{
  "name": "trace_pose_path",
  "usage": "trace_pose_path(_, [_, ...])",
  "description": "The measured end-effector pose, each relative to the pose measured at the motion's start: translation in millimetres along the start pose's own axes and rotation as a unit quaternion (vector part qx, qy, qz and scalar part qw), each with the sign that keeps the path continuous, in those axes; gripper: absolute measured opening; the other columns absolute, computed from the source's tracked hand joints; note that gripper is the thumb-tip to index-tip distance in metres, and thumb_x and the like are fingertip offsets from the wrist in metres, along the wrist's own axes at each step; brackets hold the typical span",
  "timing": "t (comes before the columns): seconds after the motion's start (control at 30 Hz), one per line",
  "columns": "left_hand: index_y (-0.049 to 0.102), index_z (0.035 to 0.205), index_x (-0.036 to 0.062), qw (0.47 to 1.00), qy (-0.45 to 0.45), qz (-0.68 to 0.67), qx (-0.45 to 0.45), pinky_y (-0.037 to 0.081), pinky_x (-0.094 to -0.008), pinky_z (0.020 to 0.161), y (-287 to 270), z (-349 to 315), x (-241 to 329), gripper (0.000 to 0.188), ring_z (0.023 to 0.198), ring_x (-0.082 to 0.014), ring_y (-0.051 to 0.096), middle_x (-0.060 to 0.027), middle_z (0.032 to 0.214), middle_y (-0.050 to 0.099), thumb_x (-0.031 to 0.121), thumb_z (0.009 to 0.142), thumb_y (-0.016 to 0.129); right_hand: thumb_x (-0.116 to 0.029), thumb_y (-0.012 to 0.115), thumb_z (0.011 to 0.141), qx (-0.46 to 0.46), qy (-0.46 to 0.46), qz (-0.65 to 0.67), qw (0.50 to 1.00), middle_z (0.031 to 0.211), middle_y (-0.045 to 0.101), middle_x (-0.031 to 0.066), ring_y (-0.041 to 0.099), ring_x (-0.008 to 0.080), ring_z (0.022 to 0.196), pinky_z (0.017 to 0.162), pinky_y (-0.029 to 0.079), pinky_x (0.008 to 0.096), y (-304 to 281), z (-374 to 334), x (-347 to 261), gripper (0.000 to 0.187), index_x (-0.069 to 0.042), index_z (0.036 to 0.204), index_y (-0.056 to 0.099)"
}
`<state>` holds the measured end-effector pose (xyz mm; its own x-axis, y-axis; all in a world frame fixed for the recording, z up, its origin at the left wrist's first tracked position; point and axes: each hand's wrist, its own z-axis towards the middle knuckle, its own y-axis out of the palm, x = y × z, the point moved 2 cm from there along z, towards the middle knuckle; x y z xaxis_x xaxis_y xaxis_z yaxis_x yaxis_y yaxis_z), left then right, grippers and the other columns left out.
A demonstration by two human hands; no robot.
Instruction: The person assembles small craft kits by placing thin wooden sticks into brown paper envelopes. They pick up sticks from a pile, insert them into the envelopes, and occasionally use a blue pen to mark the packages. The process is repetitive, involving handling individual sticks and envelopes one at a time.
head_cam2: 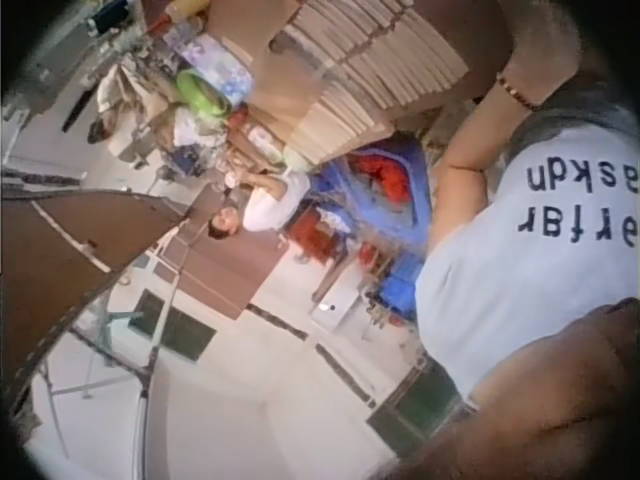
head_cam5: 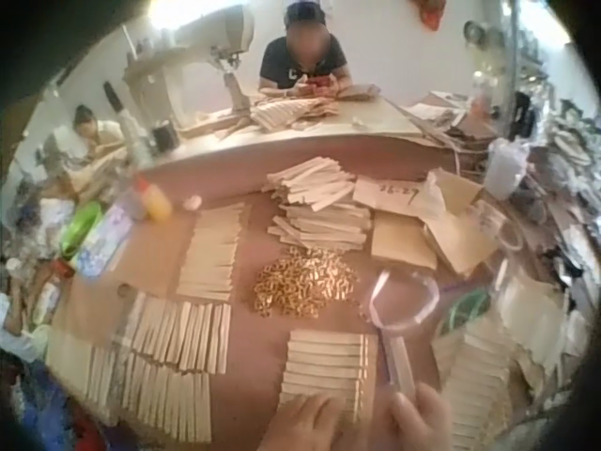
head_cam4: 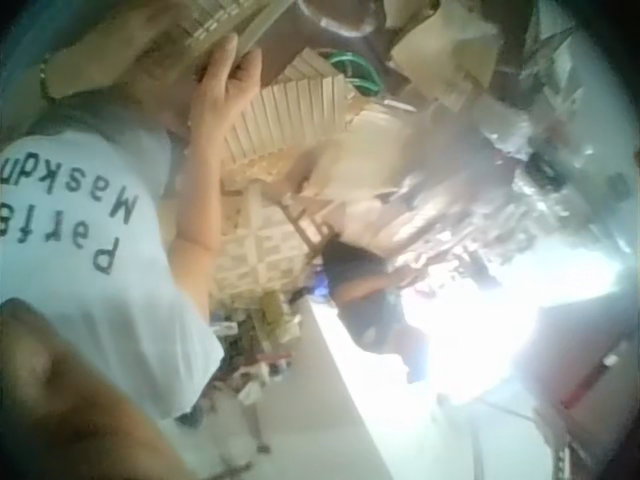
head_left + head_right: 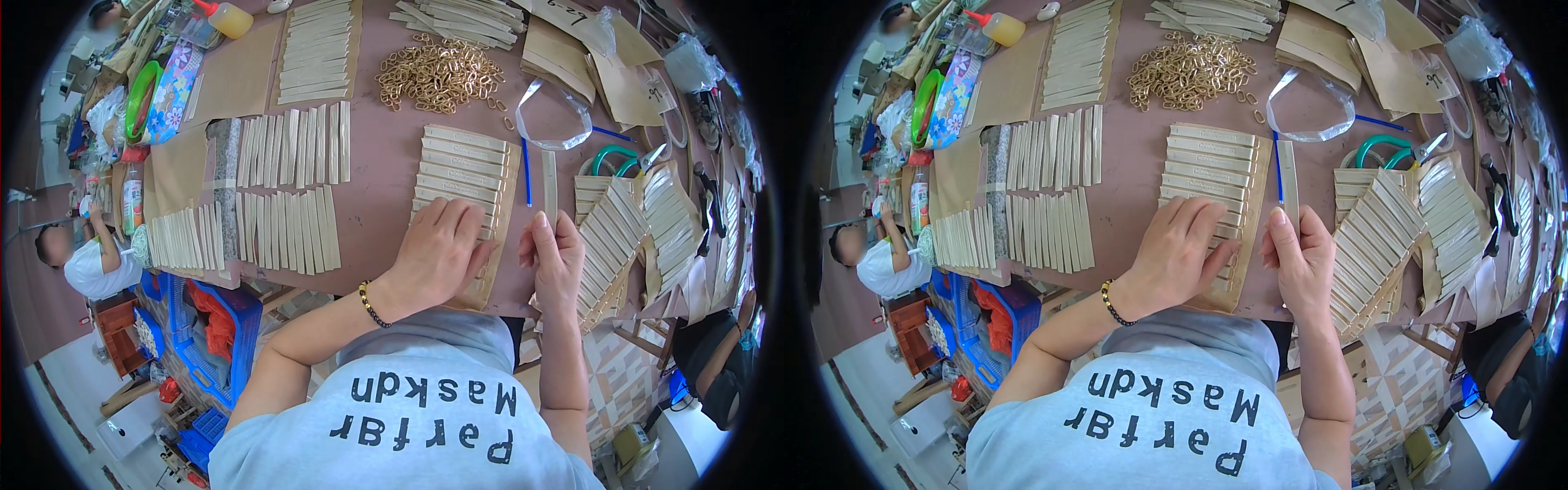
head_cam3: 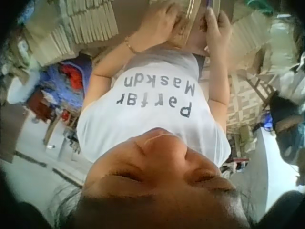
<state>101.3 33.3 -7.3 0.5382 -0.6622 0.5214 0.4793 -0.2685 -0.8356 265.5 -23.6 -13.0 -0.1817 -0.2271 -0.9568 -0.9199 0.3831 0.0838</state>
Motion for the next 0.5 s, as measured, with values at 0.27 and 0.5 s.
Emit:
trace_pose_path(0.27, [0.052, 0.118, -0.0043, 1.000, 0.008, 0.027, 0.012, 0.046, -0.0385, 0.076, 10.8, 9.6, -3.0, 0.046, 0.088, -0.0290, 0.053, -0.0132, 0.097, 0.050, 0.022, 0.084, 0.068, -0.028, 0.057, 0.099, 0.007, -0.006, 0.010, 1.000, 0.064, 0.056, -0.0001, 0.049, 0.0047, 0.053, 0.048, 0.038, 0.0203, -1.0, 0.7, -1.2, 0.030, -0.006, 0.080, 0.054])
trace_pose_path(0.5, [0.056, 0.107, 0.0018, 0.996, 0.027, 0.060, 0.055, 0.041, -0.0452, 0.091, 8.8, 15.5, -6.6, 0.034, 0.115, -0.0338, 0.047, -0.0181, 0.121, 0.052, 0.024, 0.084, 0.069, -0.028, 0.056, 0.099, 0.016, 0.003, 0.001, 1.000, 0.064, 0.056, -0.0003, 0.049, 0.0046, 0.054, 0.049, 0.038, 0.0203, -3.0, 1.3, -5.4, 0.030, -0.007, 0.079, 0.054])
